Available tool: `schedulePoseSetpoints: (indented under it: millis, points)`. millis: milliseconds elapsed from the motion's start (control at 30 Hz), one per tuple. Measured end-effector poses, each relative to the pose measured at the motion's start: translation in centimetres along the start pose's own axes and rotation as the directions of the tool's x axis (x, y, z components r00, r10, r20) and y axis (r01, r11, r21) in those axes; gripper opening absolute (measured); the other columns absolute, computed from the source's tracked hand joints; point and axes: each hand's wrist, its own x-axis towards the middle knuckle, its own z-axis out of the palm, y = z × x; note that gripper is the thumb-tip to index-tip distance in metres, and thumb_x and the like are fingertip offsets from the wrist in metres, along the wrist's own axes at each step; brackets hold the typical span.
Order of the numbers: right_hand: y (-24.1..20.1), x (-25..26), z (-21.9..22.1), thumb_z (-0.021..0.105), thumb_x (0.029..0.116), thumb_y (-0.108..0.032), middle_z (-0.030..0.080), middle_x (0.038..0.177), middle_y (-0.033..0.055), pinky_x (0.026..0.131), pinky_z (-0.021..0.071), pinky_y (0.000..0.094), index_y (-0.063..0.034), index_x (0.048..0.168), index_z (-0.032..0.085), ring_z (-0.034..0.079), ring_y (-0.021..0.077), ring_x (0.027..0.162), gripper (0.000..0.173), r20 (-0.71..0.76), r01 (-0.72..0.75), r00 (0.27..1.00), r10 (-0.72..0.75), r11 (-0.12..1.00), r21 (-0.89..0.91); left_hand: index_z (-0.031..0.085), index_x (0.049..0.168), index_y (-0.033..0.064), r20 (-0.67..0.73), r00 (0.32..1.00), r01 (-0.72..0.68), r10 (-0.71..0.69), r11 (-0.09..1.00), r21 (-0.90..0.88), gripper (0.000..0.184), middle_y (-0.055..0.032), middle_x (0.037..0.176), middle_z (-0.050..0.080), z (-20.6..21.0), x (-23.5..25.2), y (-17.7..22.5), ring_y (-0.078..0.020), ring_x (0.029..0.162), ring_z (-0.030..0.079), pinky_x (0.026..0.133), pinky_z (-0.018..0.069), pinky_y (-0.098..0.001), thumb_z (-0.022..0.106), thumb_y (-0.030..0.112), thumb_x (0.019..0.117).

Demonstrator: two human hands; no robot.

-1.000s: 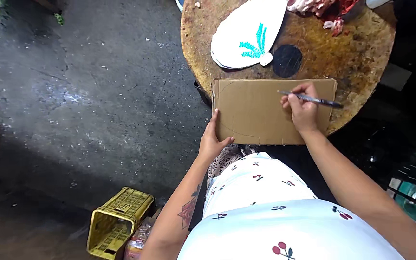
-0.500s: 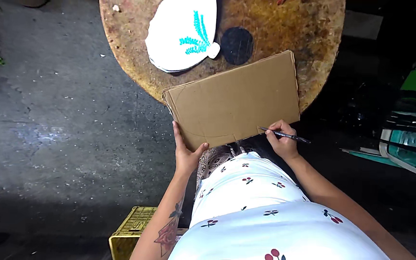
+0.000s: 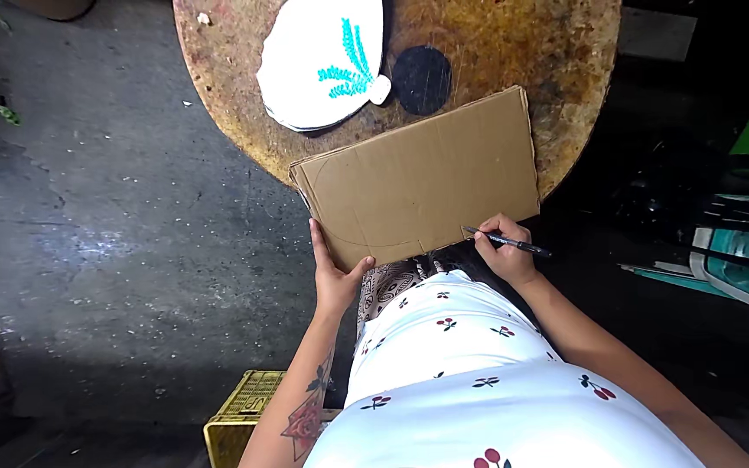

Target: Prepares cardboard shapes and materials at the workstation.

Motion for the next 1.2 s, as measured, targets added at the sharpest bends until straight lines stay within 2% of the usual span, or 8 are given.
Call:
schedulePoseSetpoints:
  millis: [200,567,900,1000,1200]
  points:
    - [-0.1,0.3,-0.2,0.065,0.0856,-0.013,0.068,0.08,0.0034,0.064,0.0536,0.02,-0.0045,0.086,0.065,0.064,0.004,0.071,0.009,0.018,0.005,1.0,-0.004,1.0,-0.015,0.001,0.165,0.037,0.001,1.0,0.012,-0.012,1.0,-0.011,0.133,-0.0009,0.17,0.018,0.0,0.0,0.0,-0.0142,0.141,0.046,0.107,0.0501,-0.0392,0.092,0.016,0.0704]
    - [0.6,2.0,-2.5,0.065,0.0866,-0.014,0.067,0.078,0.0027,0.063,0.0514,0.0178,-0.0036,0.088,0.065,0.061,0.0019,0.069,0.011,0.041,0.0,0.999,0.003,0.998,-0.058,0.0,0.165,0.0355,0.0,1.0,0.017,-0.017,1.0,-0.014,0.132,0.0002,0.172,0.012,0.0,-0.1,0.2,-0.0138,0.143,0.044,0.108,0.049,-0.0396,0.092,0.015,0.0714]
    - [1.6,7.8,-7.3,0.064,0.0891,-0.016,0.064,0.08,0.0071,0.06,0.0484,0.021,-0.0012,0.093,0.063,0.058,0.0052,0.066,0.015,0.015,0.005,1.0,-0.002,0.972,-0.234,0.001,0.165,0.0363,-0.001,0.999,0.037,-0.037,0.999,-0.008,0.132,-0.0046,0.169,0.022,0.0,-0.3,0.5,-0.017,0.139,0.05,0.106,0.0512,-0.0427,0.092,0.018,0.0717]
    - [1.5,10.3,-7.5,0.064,0.089,-0.014,0.064,0.079,0.0084,0.062,0.0473,0.0188,0.0006,0.092,0.062,0.058,0.004,0.067,0.015,-0.025,0.026,0.999,-0.033,0.968,-0.25,0.001,0.165,0.0361,0.0,0.999,0.038,-0.038,0.999,-0.006,0.131,-0.0048,0.169,0.022,0.1,-0.3,0.4,-0.0169,0.14,0.049,0.107,0.0505,-0.0423,0.091,0.018,0.0725]
    - [1.2,15.3,-7.0,0.062,0.0901,-0.014,0.063,0.08,0.0121,0.064,0.0464,0.0219,0.0024,0.092,0.061,0.058,0.0075,0.069,0.017,-0.041,0.075,0.995,-0.095,0.939,-0.335,0.001,0.165,0.0365,0.0,0.999,0.039,-0.039,0.999,-0.007,0.131,-0.0039,0.17,0.02,0.1,-0.3,0.5,-0.0168,0.139,0.049,0.107,0.051,-0.0414,0.092,0.018,0.0729]
